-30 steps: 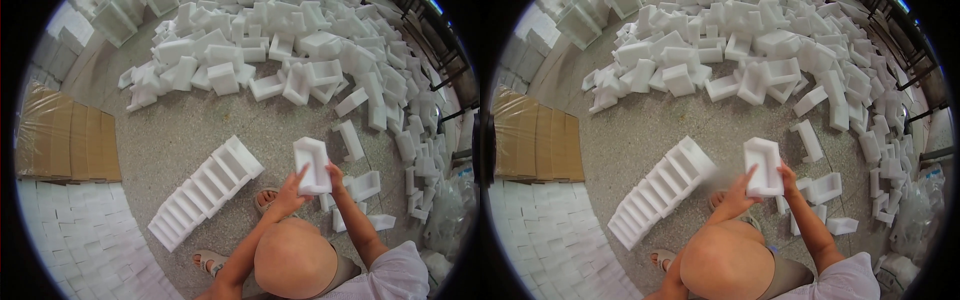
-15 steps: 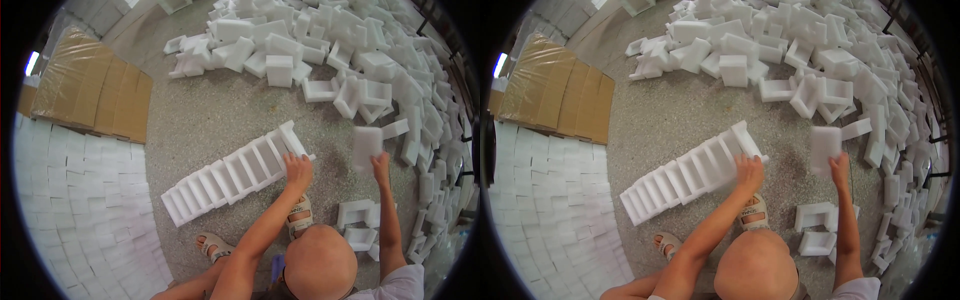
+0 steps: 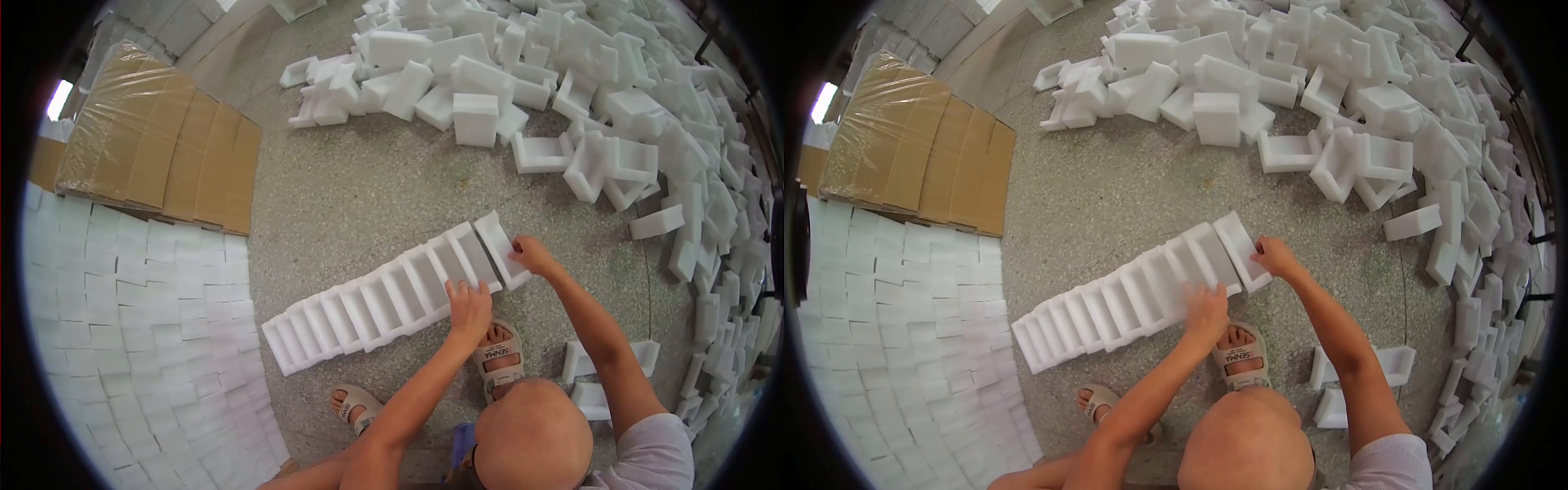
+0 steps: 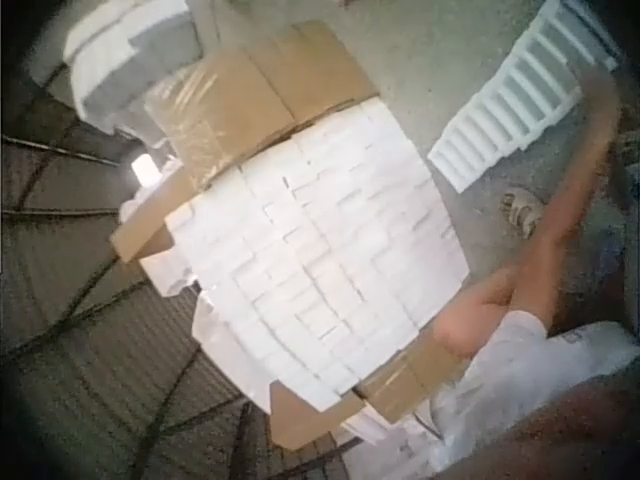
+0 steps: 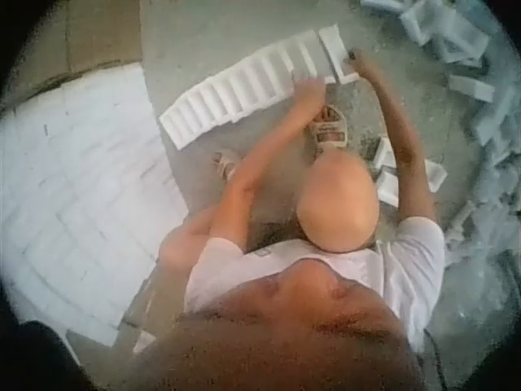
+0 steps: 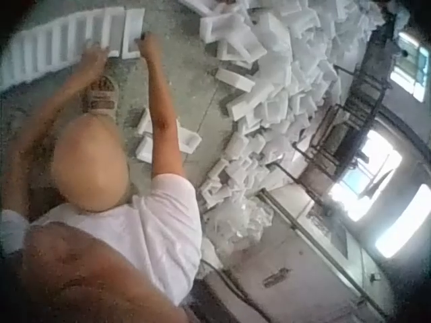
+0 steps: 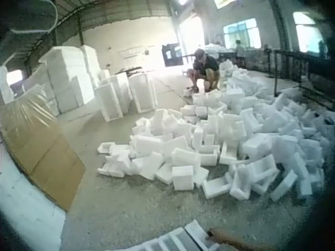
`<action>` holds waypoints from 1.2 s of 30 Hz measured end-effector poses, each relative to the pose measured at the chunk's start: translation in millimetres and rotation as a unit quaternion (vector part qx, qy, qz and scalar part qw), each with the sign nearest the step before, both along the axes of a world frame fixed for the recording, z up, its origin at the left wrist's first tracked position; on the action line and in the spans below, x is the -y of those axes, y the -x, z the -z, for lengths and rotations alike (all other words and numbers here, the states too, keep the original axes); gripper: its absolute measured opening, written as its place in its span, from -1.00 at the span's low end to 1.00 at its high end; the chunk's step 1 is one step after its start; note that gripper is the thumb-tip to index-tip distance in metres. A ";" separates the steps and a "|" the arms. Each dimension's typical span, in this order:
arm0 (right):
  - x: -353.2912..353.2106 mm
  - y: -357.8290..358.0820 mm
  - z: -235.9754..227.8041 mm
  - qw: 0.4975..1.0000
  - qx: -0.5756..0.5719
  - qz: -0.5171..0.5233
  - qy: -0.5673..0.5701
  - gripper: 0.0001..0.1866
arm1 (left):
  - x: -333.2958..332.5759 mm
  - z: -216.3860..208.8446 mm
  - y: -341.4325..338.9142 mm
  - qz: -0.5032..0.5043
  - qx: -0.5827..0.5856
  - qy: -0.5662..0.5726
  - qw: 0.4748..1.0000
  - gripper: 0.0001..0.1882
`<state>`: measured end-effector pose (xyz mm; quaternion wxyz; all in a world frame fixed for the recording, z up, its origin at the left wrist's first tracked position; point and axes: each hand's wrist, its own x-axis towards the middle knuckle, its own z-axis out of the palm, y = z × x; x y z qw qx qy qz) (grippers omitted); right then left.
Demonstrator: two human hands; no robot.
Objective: Packing white foam inserts into a plastic bag for storage or shipping.
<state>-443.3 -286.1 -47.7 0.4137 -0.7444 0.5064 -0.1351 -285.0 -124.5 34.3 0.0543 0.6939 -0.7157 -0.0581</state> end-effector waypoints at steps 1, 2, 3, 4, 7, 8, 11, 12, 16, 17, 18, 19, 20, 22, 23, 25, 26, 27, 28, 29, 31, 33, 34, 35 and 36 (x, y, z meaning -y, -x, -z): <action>2.6 -1.1 -1.7 1.000 -0.023 -0.009 0.006 -0.74 | -2.5 -1.4 -1.8 0.001 0.001 -0.001 1.000 -0.69; 1.5 -1.8 -2.8 1.000 -0.022 -0.007 0.005 -0.74 | -4.4 -2.7 -3.1 0.003 -0.002 0.004 1.000 -0.68; 0.3 -1.9 -4.0 0.999 -0.036 -0.005 0.013 -0.74 | -6.0 -4.0 -4.1 0.005 -0.007 0.010 1.000 -0.66; 0.8 0.3 -6.8 0.998 -0.051 -0.003 0.022 -0.75 | -6.0 -4.1 -4.4 0.009 -0.008 0.011 1.000 -0.66; -13.2 -23.9 -8.6 0.996 -0.051 -0.065 0.044 -0.77 | -10.9 -3.8 -11.9 0.012 -0.016 -0.014 1.000 -0.64; -18.1 -32.3 -12.5 0.993 -0.078 -0.079 0.039 -0.79 | -15.4 -1.7 -16.3 -0.002 -0.015 -0.021 1.000 -0.62; -6.7 -19.1 -32.5 0.985 -0.070 0.046 0.149 -0.72 | -31.2 -9.8 -25.9 -0.014 -0.032 -0.009 0.999 -0.58; 1.6 -8.3 -46.8 0.956 -0.073 0.135 0.249 -0.70 | -35.6 -16.2 -29.1 -0.016 -0.049 0.010 0.999 -0.55; 51.1 41.7 -87.0 0.840 -0.166 0.337 0.391 -0.61 | -34.9 -44.7 -22.2 0.008 -0.038 0.072 0.997 -0.51; 63.7 68.0 -69.6 0.860 -0.173 0.307 0.368 -0.65 | -28.4 -49.3 -13.0 0.015 -0.049 0.089 0.995 -0.49; 70.4 88.5 -58.3 0.881 -0.175 0.275 0.343 -0.68 | -22.5 -50.4 -6.7 0.018 -0.057 0.104 0.993 -0.47; 64.2 96.2 -54.0 0.896 -0.134 0.265 0.330 -0.70 | -18.9 -49.2 -4.7 0.015 -0.053 0.105 0.993 -0.47; 48.9 94.9 -52.1 0.910 -0.090 0.254 0.316 -0.71 | -15.5 -48.1 -1.3 0.022 -0.100 0.089 0.991 -0.43; -7.9 85.8 -62.6 0.931 -0.014 0.246 0.270 -0.76 | -5.7 -46.9 8.6 0.052 -0.163 0.065 0.983 -0.35; -38.9 83.1 -72.9 0.950 0.003 0.216 0.228 -0.76 | -0.1 -50.5 18.5 0.079 -0.180 0.056 0.979 -0.30; -96.7 88.2 -87.5 0.964 0.037 0.170 0.202 -0.74 | 12.2 -60.9 50.1 0.112 -0.195 0.024 0.974 -0.33; -111.3 88.7 -97.3 0.963 0.067 0.148 0.215 -0.72 | 15.9 -65.5 65.1 0.142 -0.202 -0.012 0.969 -0.35; -114.8 89.4 -109.4 0.965 0.064 0.146 0.206 -0.72 | 17.6 -62.7 78.1 0.137 -0.206 -0.020 0.969 -0.35; -112.5 89.1 -125.2 0.977 0.076 0.092 0.179 -0.70 | 25.5 -57.5 87.3 0.133 -0.220 -0.013 0.966 -0.42; -113.5 85.4 -134.8 0.983 0.093 0.041 0.150 -0.68 | 28.7 -47.9 85.7 0.130 -0.229 -0.007 0.965 -0.49; -78.9 89.7 -149.9 0.989 0.101 -0.068 0.079 -0.63 | 29.5 -28.6 75.5 0.121 -0.208 0.007 0.970 -0.56; -28.0 89.4 -151.9 0.977 0.171 -0.053 0.117 -0.58 | 30.0 -24.0 71.8 0.108 -0.189 0.019 0.976 -0.63; 3.5 83.9 -156.4 0.959 0.234 -0.017 0.161 -0.55 | 30.7 -28.0 75.3 0.117 -0.157 0.055 0.979 -0.68; 36.6 69.7 -154.7 0.974 0.106 0.061 0.192 -0.63 | 31.8 -30.8 76.3 0.126 -0.121 0.092 0.980 -0.72; 58.7 39.7 -145.8 0.953 0.083 0.059 0.285 -0.66 | 32.7 -31.6 76.4 0.124 -0.119 0.089 0.981 -0.72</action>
